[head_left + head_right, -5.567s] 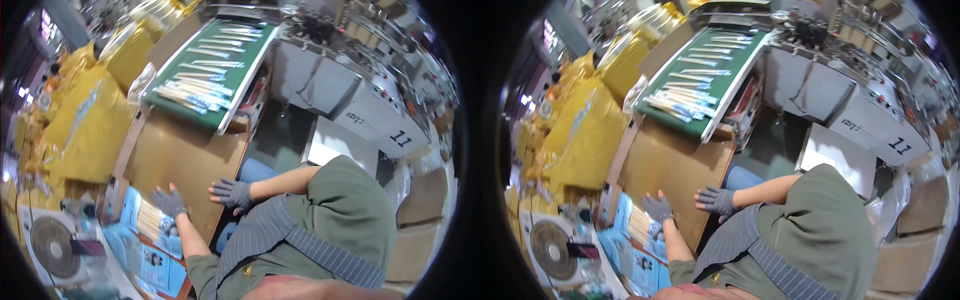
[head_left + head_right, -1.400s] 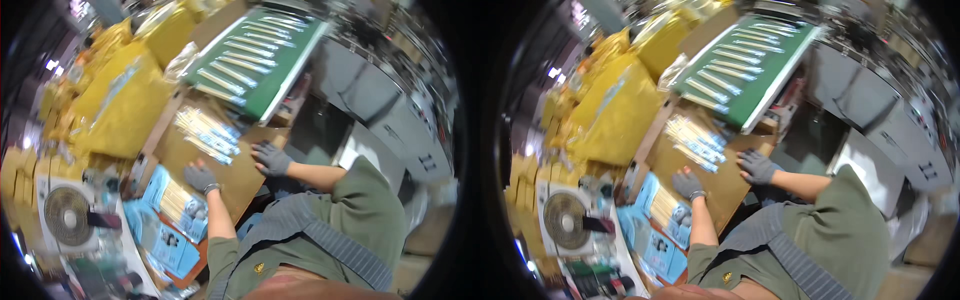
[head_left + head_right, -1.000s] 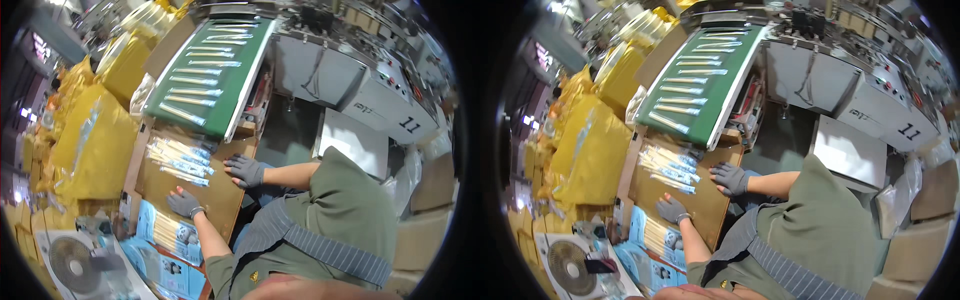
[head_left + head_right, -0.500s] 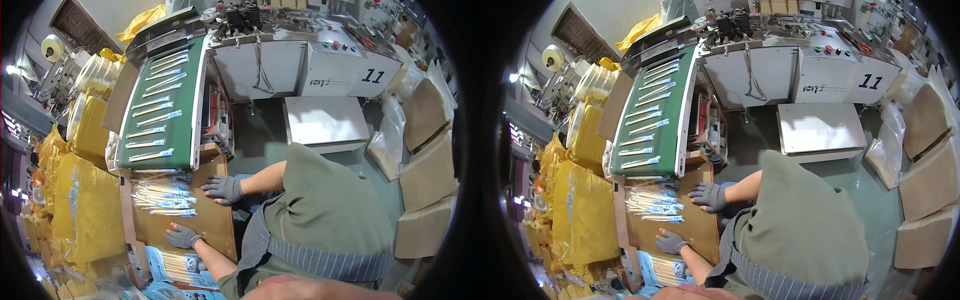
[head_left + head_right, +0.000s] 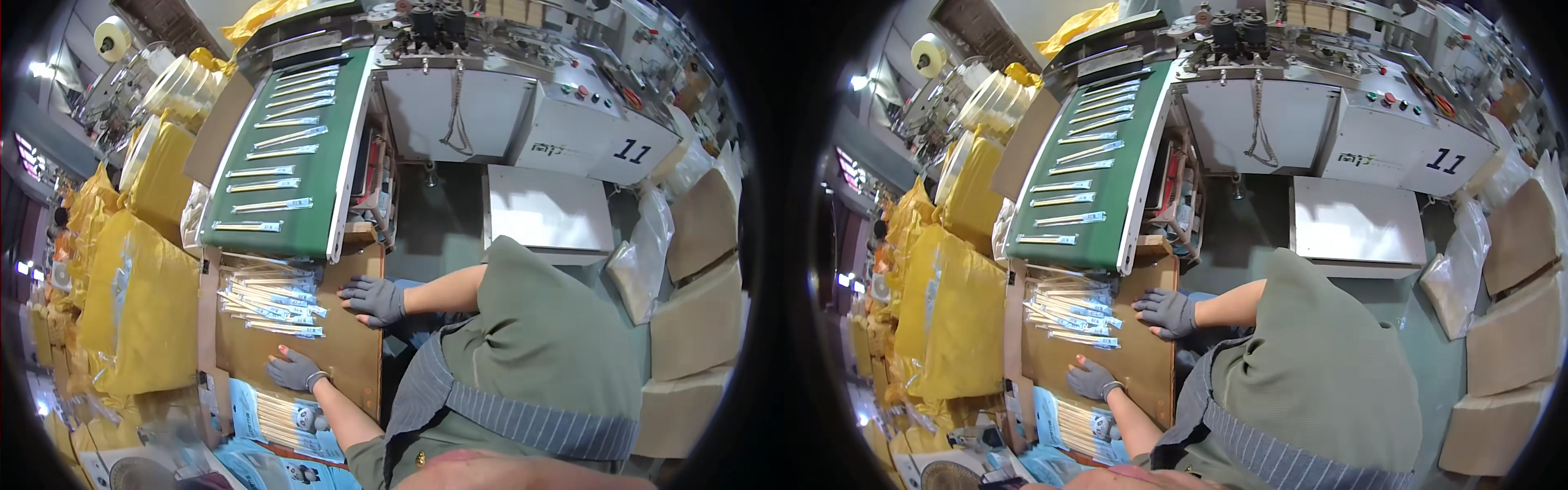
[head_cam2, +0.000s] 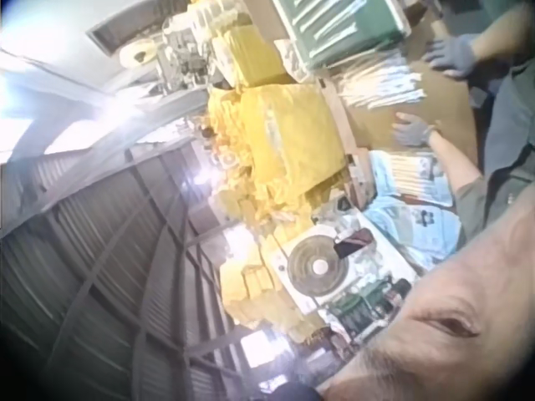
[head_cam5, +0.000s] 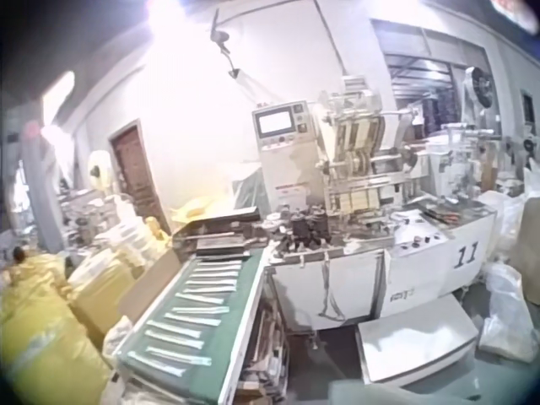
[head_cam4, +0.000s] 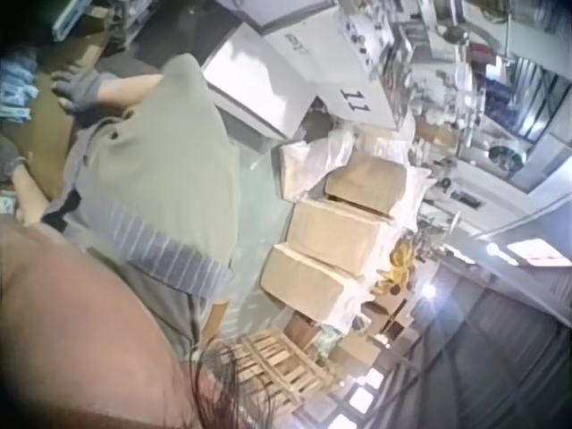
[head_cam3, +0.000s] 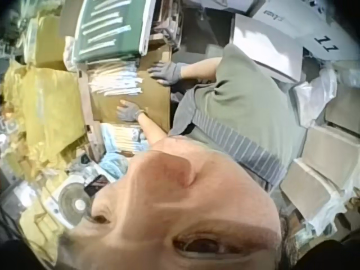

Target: Packaging bundles of wooden chopsticks into plastic bags and then into cardboard boxes on an assembly line.

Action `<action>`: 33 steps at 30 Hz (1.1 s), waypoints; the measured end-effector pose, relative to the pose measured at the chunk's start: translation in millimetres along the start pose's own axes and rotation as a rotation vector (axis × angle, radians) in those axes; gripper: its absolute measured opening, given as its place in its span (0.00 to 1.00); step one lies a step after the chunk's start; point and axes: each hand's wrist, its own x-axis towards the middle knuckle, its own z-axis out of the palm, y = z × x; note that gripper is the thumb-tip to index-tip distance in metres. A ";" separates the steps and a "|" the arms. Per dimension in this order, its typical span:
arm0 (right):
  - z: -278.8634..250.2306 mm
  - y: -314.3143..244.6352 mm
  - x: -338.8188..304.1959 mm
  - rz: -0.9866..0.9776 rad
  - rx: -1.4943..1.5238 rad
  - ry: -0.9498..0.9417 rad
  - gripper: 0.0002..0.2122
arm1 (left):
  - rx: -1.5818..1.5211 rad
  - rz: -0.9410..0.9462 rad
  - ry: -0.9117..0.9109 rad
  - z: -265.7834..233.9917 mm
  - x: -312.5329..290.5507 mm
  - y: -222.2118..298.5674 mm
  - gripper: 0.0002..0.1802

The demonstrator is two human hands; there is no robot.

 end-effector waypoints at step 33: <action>-197.9 374.4 227.1 0.761 -0.761 0.436 0.37 | -0.121 0.020 -0.160 -39.5 9.5 33.4 0.26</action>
